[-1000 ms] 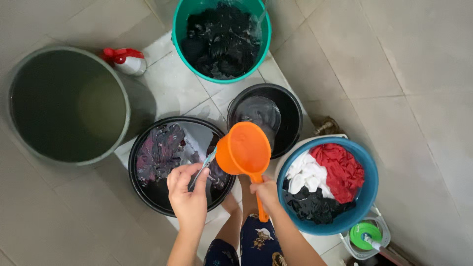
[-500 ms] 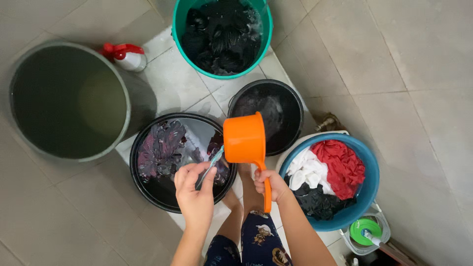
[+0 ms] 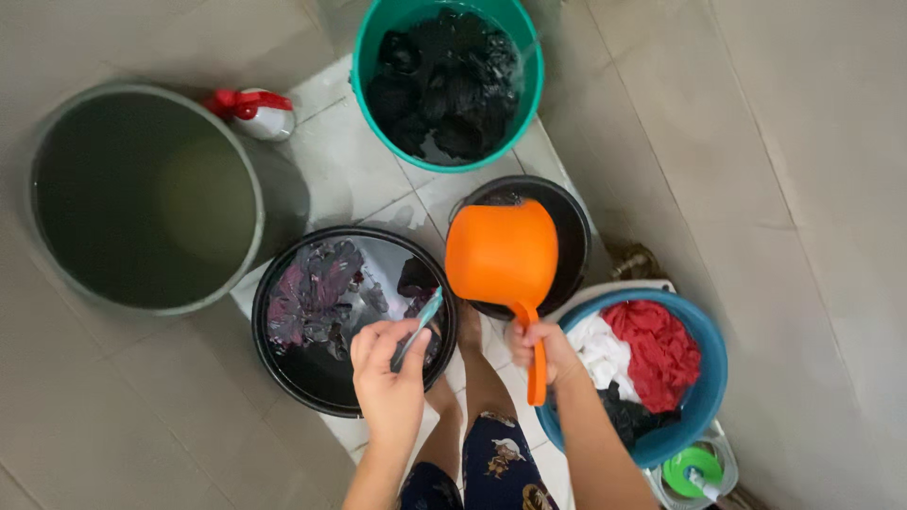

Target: The person uses scissors to open a detergent packet, pours the contents into a bucket of water, and stirs the water by hand to mix it.

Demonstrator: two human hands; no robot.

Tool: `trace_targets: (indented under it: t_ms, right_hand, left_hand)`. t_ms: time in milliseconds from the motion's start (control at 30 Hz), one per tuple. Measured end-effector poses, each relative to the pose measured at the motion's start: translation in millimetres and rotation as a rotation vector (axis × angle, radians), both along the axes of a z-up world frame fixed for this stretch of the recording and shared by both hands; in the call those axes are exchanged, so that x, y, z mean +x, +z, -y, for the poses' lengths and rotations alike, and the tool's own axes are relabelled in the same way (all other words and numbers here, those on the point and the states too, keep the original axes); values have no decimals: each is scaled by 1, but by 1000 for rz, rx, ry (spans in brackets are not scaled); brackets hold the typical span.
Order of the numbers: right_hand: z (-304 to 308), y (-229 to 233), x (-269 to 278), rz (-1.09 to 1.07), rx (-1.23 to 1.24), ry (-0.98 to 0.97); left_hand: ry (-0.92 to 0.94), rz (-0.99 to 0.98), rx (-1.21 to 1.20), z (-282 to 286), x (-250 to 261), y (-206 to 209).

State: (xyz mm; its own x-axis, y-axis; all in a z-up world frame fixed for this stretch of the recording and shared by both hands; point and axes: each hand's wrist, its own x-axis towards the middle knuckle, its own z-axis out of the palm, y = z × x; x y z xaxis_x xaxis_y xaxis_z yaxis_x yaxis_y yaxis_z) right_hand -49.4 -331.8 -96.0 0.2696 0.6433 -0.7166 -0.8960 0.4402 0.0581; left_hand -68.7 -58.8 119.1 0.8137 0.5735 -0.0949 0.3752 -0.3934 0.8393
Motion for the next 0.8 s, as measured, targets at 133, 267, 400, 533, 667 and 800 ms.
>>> trace_targets:
  t_ms: [133, 267, 400, 533, 667, 800]
  right_hand:
    - [-37, -5, 79, 749, -883, 308]
    - [-77, -42, 192, 1108, -1370, 521]
    - [-94, -95, 283, 1259, -1413, 466]
    - [-93, -135, 330, 1296, -1642, 656]
    - [-90, -132, 339, 1356, -1761, 795]
    - [-97, -82, 302, 1510, -1815, 618]
  left_hand:
    - [32, -19, -5, -8, 17, -5]
    - [56, -37, -4, -17, 34, -16]
    - [74, -57, 12, -27, 48, -36]
    - [78, -61, 23, -30, 62, -58]
    - [107, -66, -5, -24, 69, -71]
    - [128, -87, -8, -10, 72, -73]
